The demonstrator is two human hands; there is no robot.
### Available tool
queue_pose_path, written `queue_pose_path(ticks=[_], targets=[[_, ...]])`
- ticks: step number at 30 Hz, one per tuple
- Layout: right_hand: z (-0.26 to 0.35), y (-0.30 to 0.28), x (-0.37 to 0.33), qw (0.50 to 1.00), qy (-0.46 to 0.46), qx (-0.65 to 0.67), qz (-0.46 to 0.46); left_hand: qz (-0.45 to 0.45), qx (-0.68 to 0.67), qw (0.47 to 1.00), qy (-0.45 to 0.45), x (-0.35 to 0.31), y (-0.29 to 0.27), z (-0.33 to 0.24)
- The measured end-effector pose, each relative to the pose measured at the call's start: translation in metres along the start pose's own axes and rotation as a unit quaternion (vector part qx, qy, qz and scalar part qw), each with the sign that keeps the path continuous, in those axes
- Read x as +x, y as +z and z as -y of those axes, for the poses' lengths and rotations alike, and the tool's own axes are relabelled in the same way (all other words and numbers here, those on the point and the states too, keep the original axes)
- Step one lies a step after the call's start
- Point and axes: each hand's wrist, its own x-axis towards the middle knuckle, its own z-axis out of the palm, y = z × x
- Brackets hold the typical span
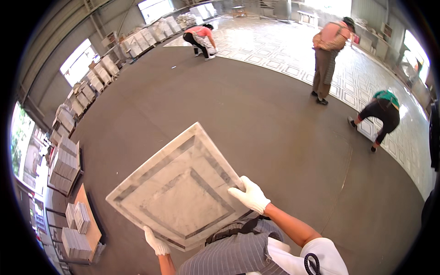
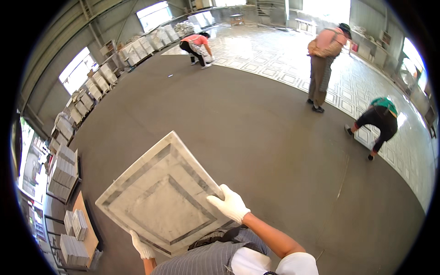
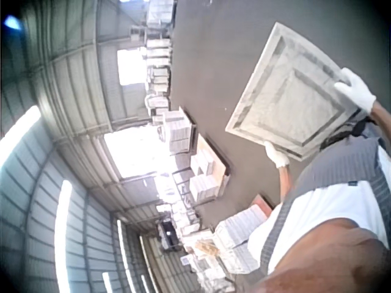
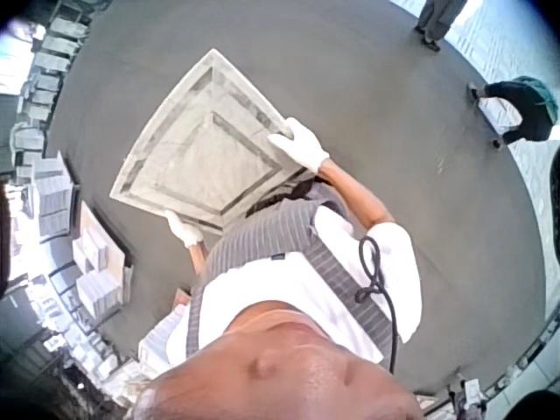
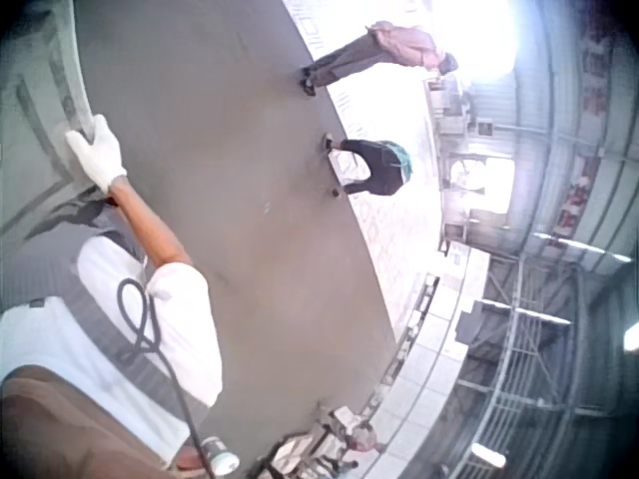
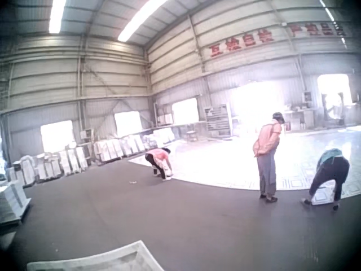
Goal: The person picks up square tiles from a table, walks to a partially tiled floor area, and places each tile into position. The person repeats this process multiple times, carrying tiles one at a time and aligning them with the existing pattern.
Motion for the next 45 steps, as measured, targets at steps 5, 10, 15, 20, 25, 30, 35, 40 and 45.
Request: queue_pose_path(ticks=[5, 10, 15, 20, 25, 30, 35, 40, 45], targets=[[0.057, 0.085, 0.098, 0.994, -0.034, 0.052, -0.087, -0.025, 0.084, 0.995, -0.041, 0.168, 0.018, -0.047], [0.013, 0.008, 0.155, 0.995, 0.026, 0.054, -0.075, 0.007, 0.100, 0.995, -0.029, 0.155, 0.109, 0.014], [0.048, 0.012, 0.267, 0.999, 0.039, 0.023, -0.026, 0.004, 0.086, 0.996, 0.000, 0.238, 0.162, 0.014], [0.097, -0.037, 0.389, 0.998, 0.014, -0.045, 0.034, -0.024, 0.066, 0.997, 0.024, 0.280, 0.252, 0.018], [0.139, -0.067, 0.494, 0.995, -0.004, -0.053, 0.081, -0.110, 0.088, 0.989, 0.050, 0.340, 0.297, 0.050], [0.152, -0.059, 0.586, 0.995, -0.001, -0.048, 0.092, -0.088, 0.051, 0.995, 0.007, 0.399, 0.365, 0.032], [0.173, -0.054, 0.687, 0.997, 0.013, -0.040, 0.062, -0.075, 0.076, 0.994, 0.015, 0.497, 0.423, 0.049], [0.205, -0.047, 0.805, 0.999, 0.013, -0.044, 0.016, -0.034, 0.056, 0.997, 0.036, 0.638, 0.500, 0.059], [0.236, -0.040, 0.903, 0.998, -0.008, -0.009, -0.059, 0.032, 0.100, 0.995, 0.003, 0.770, 0.568, 0.055]])
